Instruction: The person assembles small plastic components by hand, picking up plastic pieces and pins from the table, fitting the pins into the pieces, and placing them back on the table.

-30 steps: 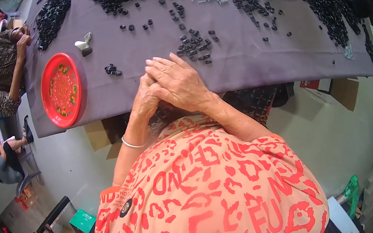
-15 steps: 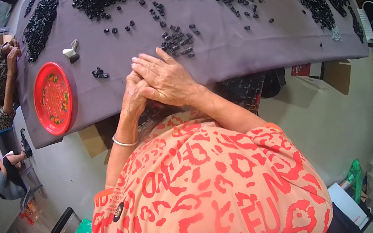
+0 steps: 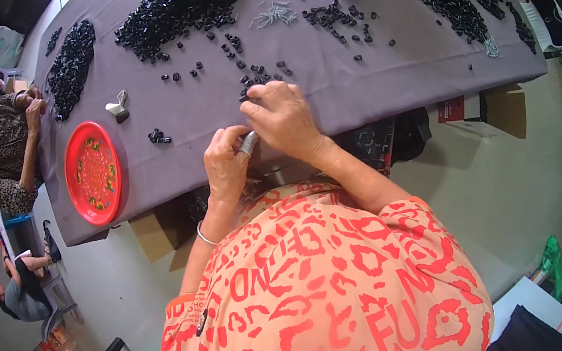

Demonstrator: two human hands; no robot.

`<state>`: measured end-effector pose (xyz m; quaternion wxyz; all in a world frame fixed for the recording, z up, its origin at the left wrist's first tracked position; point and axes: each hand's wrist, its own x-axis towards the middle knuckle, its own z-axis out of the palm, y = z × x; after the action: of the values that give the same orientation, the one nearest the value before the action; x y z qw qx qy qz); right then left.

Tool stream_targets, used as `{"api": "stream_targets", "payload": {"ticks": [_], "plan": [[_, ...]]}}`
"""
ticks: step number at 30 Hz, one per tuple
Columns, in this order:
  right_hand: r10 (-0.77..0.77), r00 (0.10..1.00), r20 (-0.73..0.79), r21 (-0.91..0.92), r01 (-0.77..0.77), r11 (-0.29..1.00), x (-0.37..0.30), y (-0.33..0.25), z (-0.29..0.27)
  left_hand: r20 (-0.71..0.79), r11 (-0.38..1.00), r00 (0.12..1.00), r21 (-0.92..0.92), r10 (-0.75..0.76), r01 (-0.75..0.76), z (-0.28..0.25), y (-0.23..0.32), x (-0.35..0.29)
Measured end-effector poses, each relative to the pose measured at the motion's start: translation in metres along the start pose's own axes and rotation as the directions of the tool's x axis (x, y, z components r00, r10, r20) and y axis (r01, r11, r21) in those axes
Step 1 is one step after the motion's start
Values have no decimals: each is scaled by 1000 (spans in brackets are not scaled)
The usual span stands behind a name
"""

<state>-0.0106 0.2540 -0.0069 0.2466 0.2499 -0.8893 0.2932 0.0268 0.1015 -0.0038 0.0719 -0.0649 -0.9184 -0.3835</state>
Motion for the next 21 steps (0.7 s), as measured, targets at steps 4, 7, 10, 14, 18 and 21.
{"api": "stream_targets", "payload": {"ticks": [4, 7, 10, 14, 18, 21], "plan": [[-124, 991, 45, -71, 127, 989, 13, 17, 3, -56, 996, 996, 60, 63, -60, -1, -3, -1], [-176, 979, 101, -92, 186, 978, 24, 33, 5, -79, 991, 990, 84, 114, -107, -3, -1, -2], [-146, 983, 109, -77, 155, 985, 28, 46, 7, -80, 984, 989, 139, 127, -115, -6, -4, 0], [-40, 998, 47, -128, 45, 991, 29, 55, 5, -146, 973, 985, 225, 91, -56, -20, -22, 7], [46, 998, -43, -135, -51, 989, 25, 52, 3, -245, 870, 947, 488, 206, -63, -51, -51, 20], [75, 995, -58, -123, -82, 989, 24, 51, 3, -333, 827, 904, 561, 269, -40, -74, -71, 35]]}}
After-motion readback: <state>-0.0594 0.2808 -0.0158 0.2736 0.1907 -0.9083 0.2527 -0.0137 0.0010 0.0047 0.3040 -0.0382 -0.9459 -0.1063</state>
